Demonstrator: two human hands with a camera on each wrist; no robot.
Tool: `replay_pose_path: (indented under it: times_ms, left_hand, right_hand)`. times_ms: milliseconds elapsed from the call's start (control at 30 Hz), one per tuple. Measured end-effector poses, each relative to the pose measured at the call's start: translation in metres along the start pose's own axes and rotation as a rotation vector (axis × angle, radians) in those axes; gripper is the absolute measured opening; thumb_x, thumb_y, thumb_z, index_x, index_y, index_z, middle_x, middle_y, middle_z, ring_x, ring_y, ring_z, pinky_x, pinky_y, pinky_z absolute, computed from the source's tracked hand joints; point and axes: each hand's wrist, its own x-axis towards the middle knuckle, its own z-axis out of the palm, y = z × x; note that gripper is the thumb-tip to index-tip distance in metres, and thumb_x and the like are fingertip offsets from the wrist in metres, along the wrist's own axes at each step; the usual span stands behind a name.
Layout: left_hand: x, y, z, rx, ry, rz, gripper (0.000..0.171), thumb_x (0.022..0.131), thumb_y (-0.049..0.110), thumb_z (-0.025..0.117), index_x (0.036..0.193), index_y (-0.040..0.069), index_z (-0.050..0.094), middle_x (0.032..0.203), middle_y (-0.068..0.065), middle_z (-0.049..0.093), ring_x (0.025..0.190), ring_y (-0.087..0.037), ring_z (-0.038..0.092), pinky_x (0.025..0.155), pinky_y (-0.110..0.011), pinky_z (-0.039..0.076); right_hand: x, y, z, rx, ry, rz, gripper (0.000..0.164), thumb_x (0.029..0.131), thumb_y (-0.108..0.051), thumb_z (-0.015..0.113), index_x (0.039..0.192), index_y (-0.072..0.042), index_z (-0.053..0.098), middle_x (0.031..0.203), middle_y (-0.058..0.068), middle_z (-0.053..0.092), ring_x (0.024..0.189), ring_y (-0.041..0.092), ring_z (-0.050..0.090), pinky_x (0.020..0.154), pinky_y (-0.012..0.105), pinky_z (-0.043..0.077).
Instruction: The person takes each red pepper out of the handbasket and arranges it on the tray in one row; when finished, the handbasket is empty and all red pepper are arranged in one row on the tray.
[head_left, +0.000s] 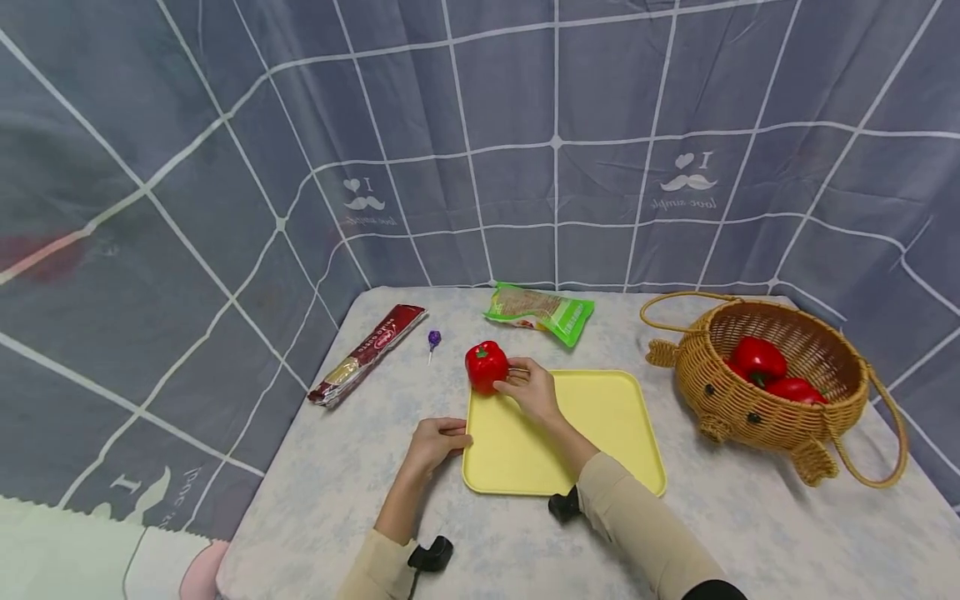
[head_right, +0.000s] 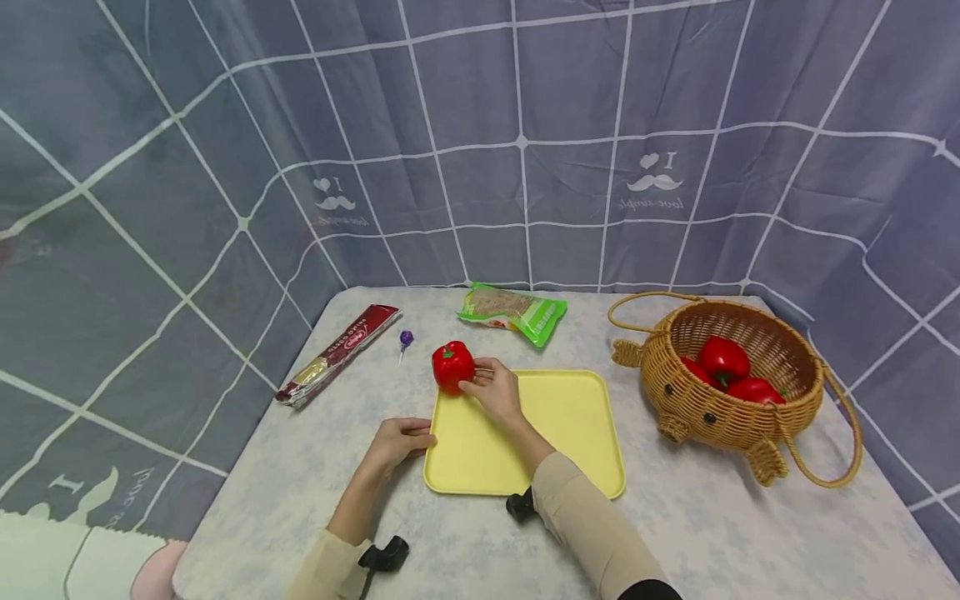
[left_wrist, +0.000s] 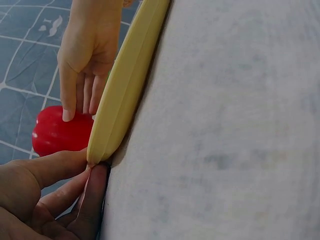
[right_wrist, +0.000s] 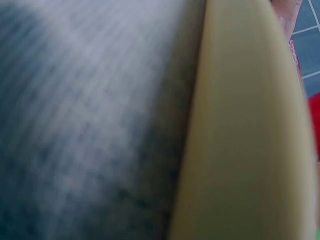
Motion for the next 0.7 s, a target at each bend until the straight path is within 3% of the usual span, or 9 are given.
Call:
replay_pose_path:
  times_ms: [200,433,700]
  left_hand:
    - [0.0032,0.0001,0.0071,0.0,0.031,-0.006,0.039,0.082,0.002,0.074,0.118,-0.009,0.064,0.105,-0.02,0.069,0.081,-0.013,0.068,0.073,-0.031,0.06]
    - [-0.0004,0.0038,0.0031,-0.021,0.019,0.014,0.041,0.082,0.002,0.074,0.12,-0.011,0.063,0.106,-0.021,0.069,0.081,-0.013,0.067,0.073,-0.032,0.06]
    - [0.0012,0.0017,0.0044,-0.026,0.004,0.003,0.041,0.082,0.002,0.074,0.119,-0.011,0.063,0.107,-0.022,0.069,0.083,-0.014,0.068,0.073,-0.031,0.06]
  right_hand:
    - [-0.0017,0.0051,-0.0098,-0.004,-0.048,-0.086,0.048,0.078,-0.011,0.081,0.118,0.005,0.06,0.115,0.022,0.067,0.106,0.029,0.068,0.087,0.031,0.058]
    - [-0.0004,0.002,-0.0078,0.012,-0.042,-0.01,0.048,0.076,0.002,0.079,0.12,0.006,0.059,0.119,0.026,0.065,0.113,0.035,0.065,0.091,0.034,0.056]
    - [-0.0012,0.0029,-0.0107,-0.024,-0.049,0.018,0.052,0.074,0.003,0.08,0.122,0.005,0.059,0.12,0.026,0.064,0.113,0.037,0.064,0.089,0.035,0.057]
